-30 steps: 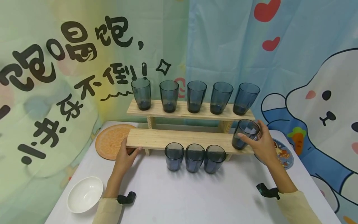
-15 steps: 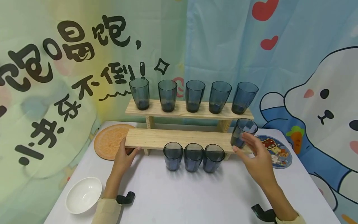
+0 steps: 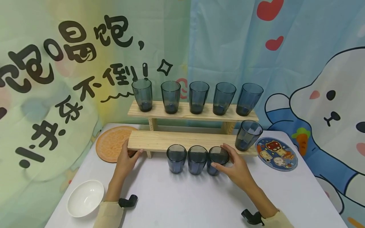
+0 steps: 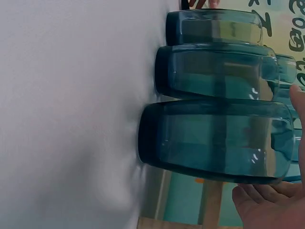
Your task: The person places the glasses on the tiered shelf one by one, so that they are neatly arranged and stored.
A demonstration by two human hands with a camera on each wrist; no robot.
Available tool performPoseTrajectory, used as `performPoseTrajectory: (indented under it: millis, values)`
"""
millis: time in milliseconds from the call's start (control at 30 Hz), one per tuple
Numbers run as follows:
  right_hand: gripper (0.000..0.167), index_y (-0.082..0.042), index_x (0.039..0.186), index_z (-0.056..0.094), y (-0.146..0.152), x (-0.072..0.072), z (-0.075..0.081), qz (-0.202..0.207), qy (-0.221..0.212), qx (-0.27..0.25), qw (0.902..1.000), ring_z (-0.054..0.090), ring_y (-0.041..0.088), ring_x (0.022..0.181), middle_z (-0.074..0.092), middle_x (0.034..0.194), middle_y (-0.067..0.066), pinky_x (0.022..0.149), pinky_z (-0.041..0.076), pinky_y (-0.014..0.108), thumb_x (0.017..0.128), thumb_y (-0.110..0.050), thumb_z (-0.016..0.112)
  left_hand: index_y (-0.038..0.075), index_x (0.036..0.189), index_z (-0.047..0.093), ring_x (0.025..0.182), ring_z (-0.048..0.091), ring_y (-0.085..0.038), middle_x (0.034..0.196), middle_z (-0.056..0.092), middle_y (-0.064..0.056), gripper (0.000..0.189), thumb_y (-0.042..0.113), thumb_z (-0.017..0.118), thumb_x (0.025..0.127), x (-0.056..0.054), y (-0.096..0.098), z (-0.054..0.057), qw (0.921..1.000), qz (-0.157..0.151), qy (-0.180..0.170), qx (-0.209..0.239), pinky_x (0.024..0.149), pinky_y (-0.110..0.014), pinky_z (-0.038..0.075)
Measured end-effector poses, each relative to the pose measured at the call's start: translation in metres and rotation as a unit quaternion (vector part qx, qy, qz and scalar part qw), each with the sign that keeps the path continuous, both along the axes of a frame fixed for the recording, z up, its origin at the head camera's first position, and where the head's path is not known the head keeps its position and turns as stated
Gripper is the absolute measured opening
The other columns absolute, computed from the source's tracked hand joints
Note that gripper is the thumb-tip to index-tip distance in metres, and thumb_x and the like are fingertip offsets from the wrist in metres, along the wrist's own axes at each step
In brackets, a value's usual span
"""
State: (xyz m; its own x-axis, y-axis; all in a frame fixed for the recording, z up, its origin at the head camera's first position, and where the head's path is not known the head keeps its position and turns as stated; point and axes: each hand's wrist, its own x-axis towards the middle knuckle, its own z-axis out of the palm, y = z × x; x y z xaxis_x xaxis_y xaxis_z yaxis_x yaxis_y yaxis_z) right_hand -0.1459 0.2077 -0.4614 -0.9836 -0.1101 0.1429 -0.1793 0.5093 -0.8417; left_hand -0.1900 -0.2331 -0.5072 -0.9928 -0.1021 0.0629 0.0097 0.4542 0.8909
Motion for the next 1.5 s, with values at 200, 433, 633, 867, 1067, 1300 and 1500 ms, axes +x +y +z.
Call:
performPoseTrajectory:
  millis: [200, 433, 633, 867, 1067, 1300, 1500]
  values:
    - [0.097, -0.008, 0.162, 0.036, -0.004, -0.002, -0.009, -0.006, 0.006, 0.009, 0.9999, 0.047, 0.039, 0.147, 0.049, 0.159, 0.017, 0.121, 0.039, 0.062, 0.087, -0.041, 0.089, 0.007, 0.166, 0.018, 0.145, 0.048, -0.045, 0.160, 0.040, -0.028, 0.086, 0.030, 0.071, 0.104, 0.000, 0.001, 0.000, 1.0000, -0.002, 0.001, 0.002, 0.123, -0.052, 0.041]
    - [0.094, -0.008, 0.160, 0.037, -0.005, -0.002, -0.016, -0.015, 0.013, -0.013, 0.9997, 0.049, 0.036, 0.145, 0.053, 0.155, 0.015, 0.122, 0.037, 0.062, 0.088, -0.037, 0.089, 0.007, 0.166, 0.019, 0.145, 0.049, -0.045, 0.159, 0.042, -0.028, 0.086, 0.030, 0.072, 0.103, -0.001, 0.002, 0.000, 1.0000, -0.002, 0.004, 0.000, 0.122, -0.053, 0.042]
    - [0.091, -0.005, 0.160, 0.035, -0.007, 0.000, -0.020, -0.019, 0.015, -0.029, 0.9993, 0.046, 0.038, 0.147, 0.051, 0.156, 0.017, 0.123, 0.035, 0.063, 0.091, -0.034, 0.087, 0.008, 0.166, 0.019, 0.145, 0.048, -0.045, 0.159, 0.042, -0.027, 0.086, 0.030, 0.072, 0.103, -0.002, 0.002, -0.001, 1.0000, -0.002, 0.004, -0.005, 0.122, -0.054, 0.042]
    - [0.087, -0.008, 0.158, 0.038, -0.008, 0.001, -0.022, -0.018, 0.017, -0.041, 0.9988, 0.049, 0.035, 0.146, 0.051, 0.156, 0.015, 0.121, 0.039, 0.056, 0.090, -0.033, 0.088, 0.007, 0.167, 0.018, 0.146, 0.047, -0.045, 0.160, 0.040, -0.028, 0.086, 0.028, 0.072, 0.103, -0.001, 0.002, -0.001, 1.0000, -0.003, 0.006, 0.006, 0.123, -0.053, 0.041]
    - [0.087, -0.007, 0.158, 0.037, -0.009, 0.000, -0.023, -0.016, 0.019, -0.056, 0.9981, 0.049, 0.035, 0.147, 0.050, 0.157, 0.016, 0.121, 0.039, 0.051, 0.090, -0.030, 0.088, 0.007, 0.167, 0.017, 0.146, 0.047, -0.045, 0.161, 0.040, -0.028, 0.087, 0.028, 0.072, 0.103, -0.001, 0.002, -0.003, 1.0000, -0.002, 0.007, 0.006, 0.122, -0.053, 0.042]
    - [0.088, -0.008, 0.157, 0.037, -0.010, -0.001, -0.026, -0.016, 0.012, -0.077, 0.9968, 0.047, 0.033, 0.148, 0.049, 0.157, 0.015, 0.122, 0.038, 0.044, 0.089, -0.029, 0.089, 0.007, 0.167, 0.017, 0.147, 0.047, -0.045, 0.162, 0.038, -0.027, 0.087, 0.030, 0.072, 0.104, -0.001, 0.001, -0.003, 0.9999, -0.001, 0.005, 0.008, 0.122, -0.053, 0.042]
    - [0.086, -0.009, 0.157, 0.039, -0.010, -0.004, -0.031, -0.016, 0.011, -0.088, 0.9959, 0.049, 0.029, 0.147, 0.051, 0.156, 0.011, 0.122, 0.040, 0.031, 0.089, -0.028, 0.089, 0.008, 0.167, 0.017, 0.147, 0.046, -0.045, 0.163, 0.037, -0.027, 0.087, 0.032, 0.071, 0.104, 0.000, 0.000, -0.002, 1.0000, 0.000, 0.004, 0.007, 0.123, -0.053, 0.041]
